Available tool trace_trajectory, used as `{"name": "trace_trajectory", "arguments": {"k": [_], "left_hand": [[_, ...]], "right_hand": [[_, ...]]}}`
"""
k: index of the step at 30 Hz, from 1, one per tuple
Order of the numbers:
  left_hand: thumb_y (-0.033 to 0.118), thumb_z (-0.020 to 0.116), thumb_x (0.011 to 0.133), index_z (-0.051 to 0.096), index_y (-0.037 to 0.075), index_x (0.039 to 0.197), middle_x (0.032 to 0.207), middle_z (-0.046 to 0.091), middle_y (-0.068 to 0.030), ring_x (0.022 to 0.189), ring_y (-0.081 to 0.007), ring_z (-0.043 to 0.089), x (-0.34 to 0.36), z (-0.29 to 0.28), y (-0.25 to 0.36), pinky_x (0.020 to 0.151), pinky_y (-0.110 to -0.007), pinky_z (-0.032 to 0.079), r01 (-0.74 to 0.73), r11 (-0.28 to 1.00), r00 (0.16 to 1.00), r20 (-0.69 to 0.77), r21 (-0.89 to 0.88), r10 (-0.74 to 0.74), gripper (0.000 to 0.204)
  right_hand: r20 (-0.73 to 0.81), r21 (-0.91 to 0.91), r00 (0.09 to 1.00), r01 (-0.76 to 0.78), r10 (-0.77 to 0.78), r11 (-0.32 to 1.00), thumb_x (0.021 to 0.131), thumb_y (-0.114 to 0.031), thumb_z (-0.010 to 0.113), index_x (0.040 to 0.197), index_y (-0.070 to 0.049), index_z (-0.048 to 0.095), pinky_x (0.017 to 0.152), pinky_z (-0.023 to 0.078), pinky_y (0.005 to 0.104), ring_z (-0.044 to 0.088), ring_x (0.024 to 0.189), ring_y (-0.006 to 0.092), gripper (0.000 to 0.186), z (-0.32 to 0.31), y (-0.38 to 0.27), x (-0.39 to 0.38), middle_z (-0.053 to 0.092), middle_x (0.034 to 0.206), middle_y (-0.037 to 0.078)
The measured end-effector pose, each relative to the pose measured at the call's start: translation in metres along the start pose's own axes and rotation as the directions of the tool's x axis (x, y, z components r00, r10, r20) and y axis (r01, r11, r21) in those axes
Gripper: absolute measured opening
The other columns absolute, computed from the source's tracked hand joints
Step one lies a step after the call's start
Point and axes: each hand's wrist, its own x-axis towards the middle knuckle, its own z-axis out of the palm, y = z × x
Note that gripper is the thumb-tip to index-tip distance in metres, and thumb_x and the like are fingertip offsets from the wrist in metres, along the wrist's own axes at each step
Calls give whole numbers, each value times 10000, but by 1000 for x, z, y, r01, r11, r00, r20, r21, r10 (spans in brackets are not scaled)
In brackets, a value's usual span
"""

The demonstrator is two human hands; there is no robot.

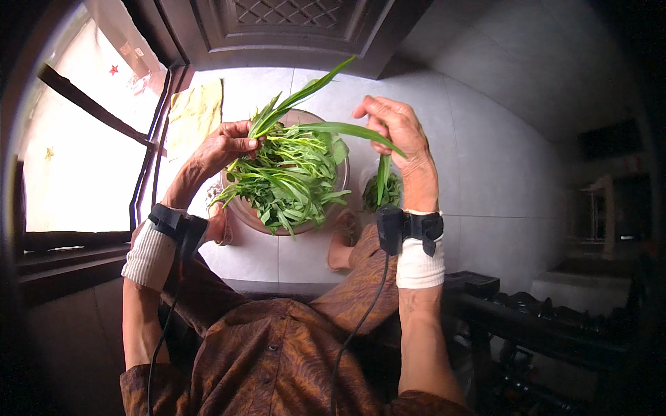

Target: Trim and sort green leafy vegetables into a bowl.

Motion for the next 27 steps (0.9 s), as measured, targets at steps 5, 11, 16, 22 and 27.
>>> {"name": "trace_trajectory", "arguments": {"k": [5,11,16,22,27], "left_hand": [[84,612,820,600,-1,946,772,588,-31,701,-127,541,0,5,-3,713,-244,452,32,999,999,4,-32,-32,153],[88,626,809,606,-2,905,744,603,-43,695,-137,567,1,7,-7,718,-263,464,55,998,993,109,-36,-51,133],[87,633,800,612,-17,926,750,617,-73,709,-172,598,0,9,-8,726,-291,481,66,997,977,208,-50,-54,165],[6,601,807,614,-51,957,837,637,-86,725,-163,606,1,12,-6,720,-264,506,129,986,960,261,-107,-97,161],[28,614,804,618,-42,941,807,633,-75,721,-162,605,1,13,-5,715,-266,495,135,989,959,257,-55,-117,154]], "right_hand": [[-76,30,997,23,-20,999,887,-245,544,868,20,588,349,213,184,295,375,23,268,-8,-3,1,357,503,-66],[-133,35,991,13,-8,999,837,-149,611,894,7,598,350,214,176,306,376,16,167,-1,-7,-5,369,512,-61],[-152,32,988,37,-32,999,844,-174,605,898,3,597,347,216,176,304,374,16,186,2,-14,-8,365,509,-63],[-269,91,956,144,-115,985,826,-176,634,891,-2,594,351,213,179,303,381,17,189,1,-14,-9,365,521,-66],[-390,-63,878,275,-277,959,819,-127,611,924,-3,594,371,230,183,326,420,25,163,7,-16,-8,396,536,-50]]}}
